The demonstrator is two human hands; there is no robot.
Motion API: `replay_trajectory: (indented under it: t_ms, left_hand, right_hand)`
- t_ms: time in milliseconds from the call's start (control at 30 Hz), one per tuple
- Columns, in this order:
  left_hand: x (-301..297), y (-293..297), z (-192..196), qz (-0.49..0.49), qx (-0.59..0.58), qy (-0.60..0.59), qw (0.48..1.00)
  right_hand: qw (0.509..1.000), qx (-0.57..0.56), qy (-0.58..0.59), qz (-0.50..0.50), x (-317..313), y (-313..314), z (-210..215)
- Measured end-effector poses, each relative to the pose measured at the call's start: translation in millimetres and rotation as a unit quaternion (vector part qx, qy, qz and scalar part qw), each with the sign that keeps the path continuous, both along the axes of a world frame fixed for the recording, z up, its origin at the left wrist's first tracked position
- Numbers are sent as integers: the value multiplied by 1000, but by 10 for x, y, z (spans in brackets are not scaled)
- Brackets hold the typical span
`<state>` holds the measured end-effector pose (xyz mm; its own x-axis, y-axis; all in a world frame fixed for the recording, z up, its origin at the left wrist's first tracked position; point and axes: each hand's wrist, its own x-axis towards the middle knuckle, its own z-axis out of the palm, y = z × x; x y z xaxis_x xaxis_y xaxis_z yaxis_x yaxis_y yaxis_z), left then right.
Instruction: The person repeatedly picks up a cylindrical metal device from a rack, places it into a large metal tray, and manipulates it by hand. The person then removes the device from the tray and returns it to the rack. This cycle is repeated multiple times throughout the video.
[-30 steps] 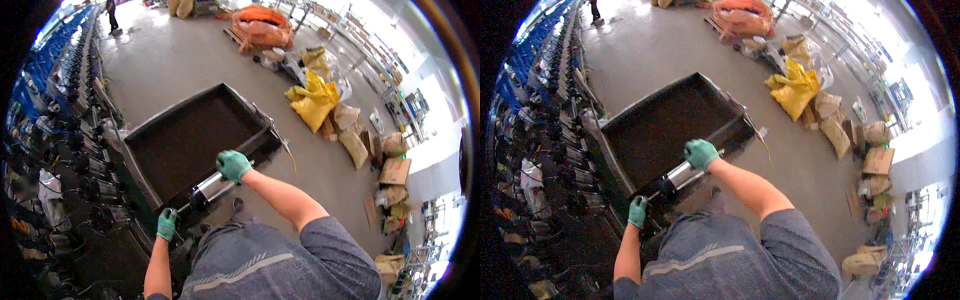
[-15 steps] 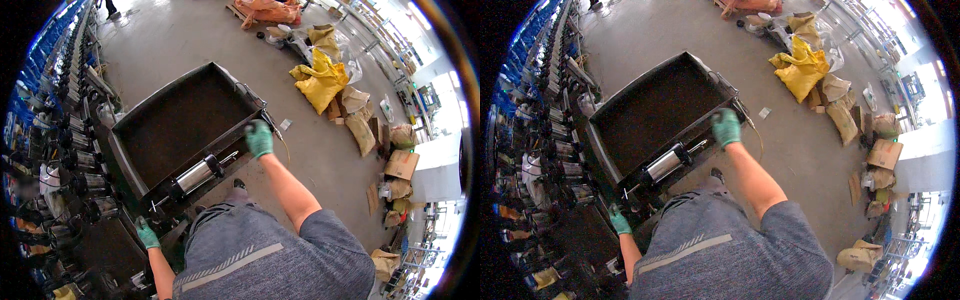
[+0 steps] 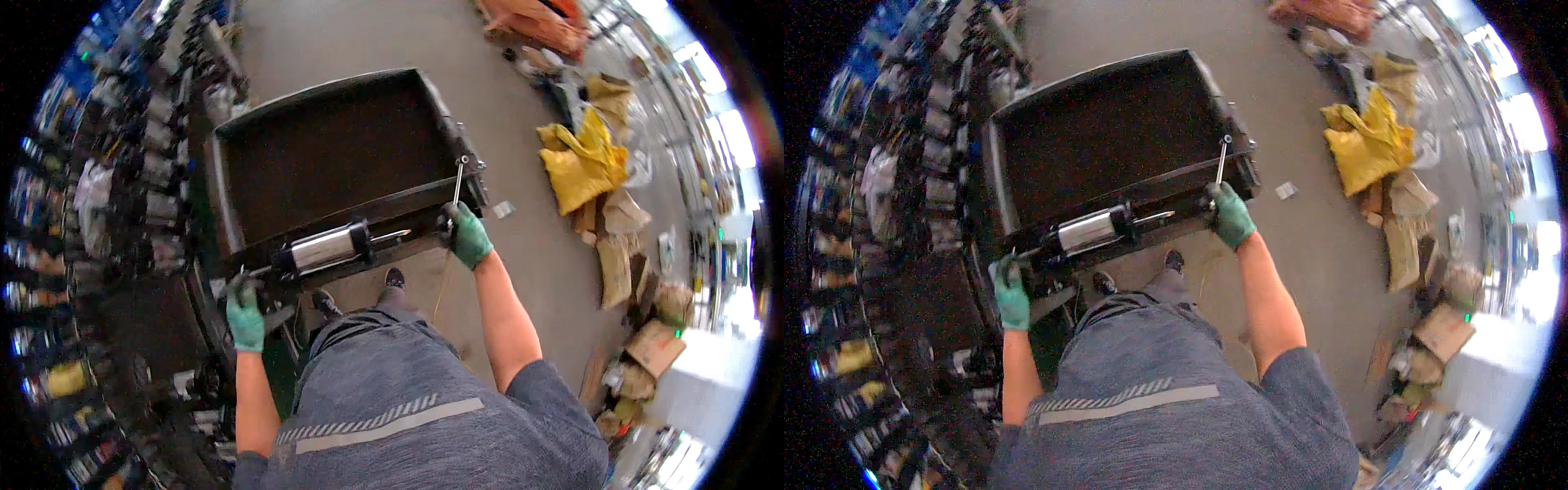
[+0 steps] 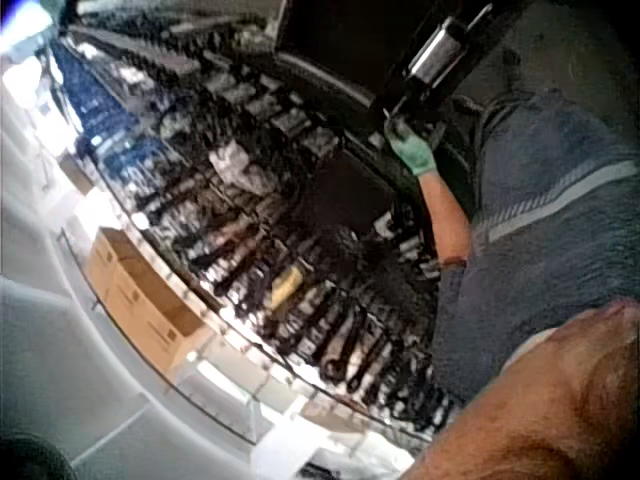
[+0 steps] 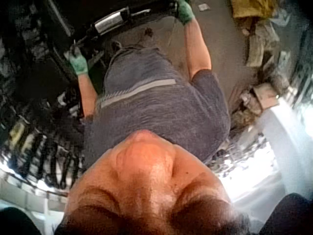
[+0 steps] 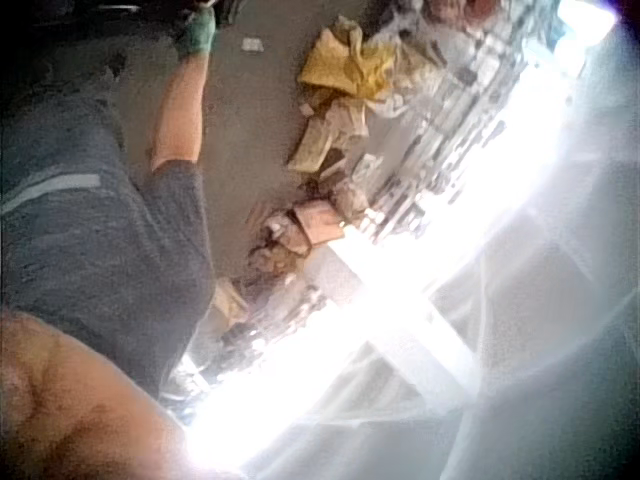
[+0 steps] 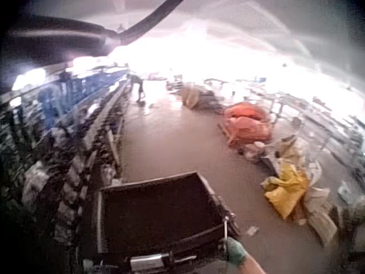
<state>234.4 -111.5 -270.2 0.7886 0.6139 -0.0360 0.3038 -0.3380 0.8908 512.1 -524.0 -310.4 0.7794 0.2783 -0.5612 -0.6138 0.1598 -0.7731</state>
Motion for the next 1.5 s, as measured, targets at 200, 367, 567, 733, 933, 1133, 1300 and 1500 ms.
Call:
replay_trajectory:
  t_ms: [200,367,567,733,933,1133,1300,1500]
  left_hand:
    - [649,-633,830,-82,-61,-150,983]
    - [782,-554,791,6,-290,-173,941]
    - [296,241,300,265,-420,-84,864]
    - [-104,901,-416,298,-414,42,859]
    - [27,1054,-708,245,-433,106,861]
    - [80,1148,-656,186,-498,134,836]
    - [137,1194,-646,168,-486,156,843]
    - [105,1260,-827,125,-477,168,853]
  right_hand:
    - [902,-70,-231,359,-1024,1366,483]
    - [873,13,-245,421,-1421,2059,434]
    - [748,-199,-444,452,-1005,2097,845]
    - [709,-370,-476,366,-454,2010,708]
    - [769,-373,-409,320,-447,2122,612]
    - [728,-422,-441,311,-436,2100,504]
    - [710,-428,-463,314,-416,2104,505]
    - [700,-436,-472,311,-416,2119,472]
